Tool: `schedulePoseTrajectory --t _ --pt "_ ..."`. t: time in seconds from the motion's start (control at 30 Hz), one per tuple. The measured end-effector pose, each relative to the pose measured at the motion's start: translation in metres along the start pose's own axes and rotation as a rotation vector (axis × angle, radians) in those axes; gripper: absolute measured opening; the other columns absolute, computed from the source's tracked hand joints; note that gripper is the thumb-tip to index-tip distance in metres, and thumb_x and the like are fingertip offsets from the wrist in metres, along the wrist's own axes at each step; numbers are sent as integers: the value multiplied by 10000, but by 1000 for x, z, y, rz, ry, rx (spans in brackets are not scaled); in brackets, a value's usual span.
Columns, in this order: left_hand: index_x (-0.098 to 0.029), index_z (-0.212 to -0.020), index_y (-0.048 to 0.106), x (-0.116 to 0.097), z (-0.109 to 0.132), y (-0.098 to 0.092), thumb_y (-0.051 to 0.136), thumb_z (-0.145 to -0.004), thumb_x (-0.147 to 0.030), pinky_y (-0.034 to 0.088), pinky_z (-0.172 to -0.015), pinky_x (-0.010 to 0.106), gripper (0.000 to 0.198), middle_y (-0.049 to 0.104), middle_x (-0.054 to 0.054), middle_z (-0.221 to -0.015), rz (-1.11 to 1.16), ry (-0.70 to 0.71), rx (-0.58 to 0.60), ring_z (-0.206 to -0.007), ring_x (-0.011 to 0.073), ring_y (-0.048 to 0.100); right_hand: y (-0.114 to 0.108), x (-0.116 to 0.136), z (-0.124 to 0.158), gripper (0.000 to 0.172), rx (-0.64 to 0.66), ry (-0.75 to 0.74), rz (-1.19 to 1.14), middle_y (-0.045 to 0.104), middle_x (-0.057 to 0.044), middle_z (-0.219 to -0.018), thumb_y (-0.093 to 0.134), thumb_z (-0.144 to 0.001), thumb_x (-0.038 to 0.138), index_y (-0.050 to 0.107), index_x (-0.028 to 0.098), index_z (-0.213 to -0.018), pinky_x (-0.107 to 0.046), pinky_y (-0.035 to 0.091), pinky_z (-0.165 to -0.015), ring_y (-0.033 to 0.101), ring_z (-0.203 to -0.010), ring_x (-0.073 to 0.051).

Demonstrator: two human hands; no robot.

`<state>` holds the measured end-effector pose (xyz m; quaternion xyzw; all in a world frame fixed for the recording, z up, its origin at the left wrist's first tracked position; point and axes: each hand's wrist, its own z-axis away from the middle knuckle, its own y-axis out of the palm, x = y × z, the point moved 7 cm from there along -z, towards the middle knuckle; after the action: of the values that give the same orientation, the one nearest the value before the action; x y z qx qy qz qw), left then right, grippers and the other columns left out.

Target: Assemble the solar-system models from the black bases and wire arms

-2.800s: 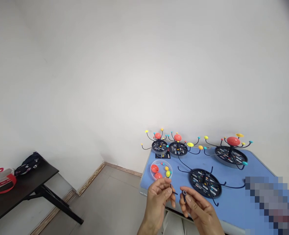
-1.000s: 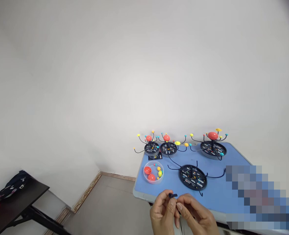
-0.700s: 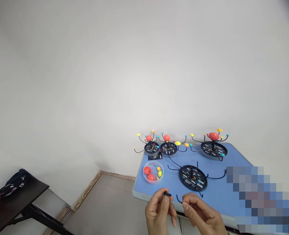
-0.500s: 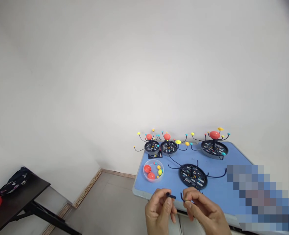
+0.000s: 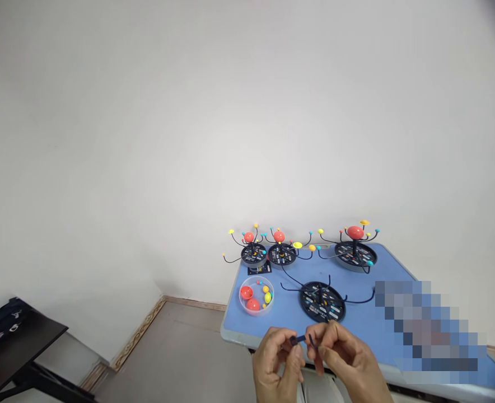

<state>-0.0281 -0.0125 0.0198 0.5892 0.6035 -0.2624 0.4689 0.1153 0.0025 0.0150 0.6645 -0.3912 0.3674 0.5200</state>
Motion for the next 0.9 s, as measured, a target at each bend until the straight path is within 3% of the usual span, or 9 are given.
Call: schedulePoseTrajectory --t 0.23,0.53,0.73,0.9 --pt "-213 -906 760 -3 3 1 726 -820 -334 423 -412 141 152 618 24 -744 -48 83 3 -538 92 548 -2 11 3 267 -43 -13 50 623 -16 -764 722 -786 386 577 199 -661 -255 447 -476 537 -525 -121" --pt "-197 -917 758 -1 5 1 733 -818 -400 435 -395 136 227 629 33 -752 67 -8 -30 -523 92 582 -17 18 1 217 -161 -94 231 562 26 -659 712 -766 404 614 212 -736 -217 386 -437 419 -478 -93" --pt "-184 -907 766 4 6 13 738 -808 -418 494 -430 167 256 666 69 -818 192 -125 175 -575 130 638 -22 19 3 148 -252 -184 437 582 14 -657 638 -781 372 632 229 -743 -239 457 -531 528 -578 -147" --pt "-207 -946 789 5 6 19 737 -814 -399 517 -468 179 239 663 70 -819 214 -97 267 -589 131 651 -6 26 0 112 -128 -159 519 572 26 -593 615 -775 321 602 226 -716 -249 456 -542 538 -552 -150"
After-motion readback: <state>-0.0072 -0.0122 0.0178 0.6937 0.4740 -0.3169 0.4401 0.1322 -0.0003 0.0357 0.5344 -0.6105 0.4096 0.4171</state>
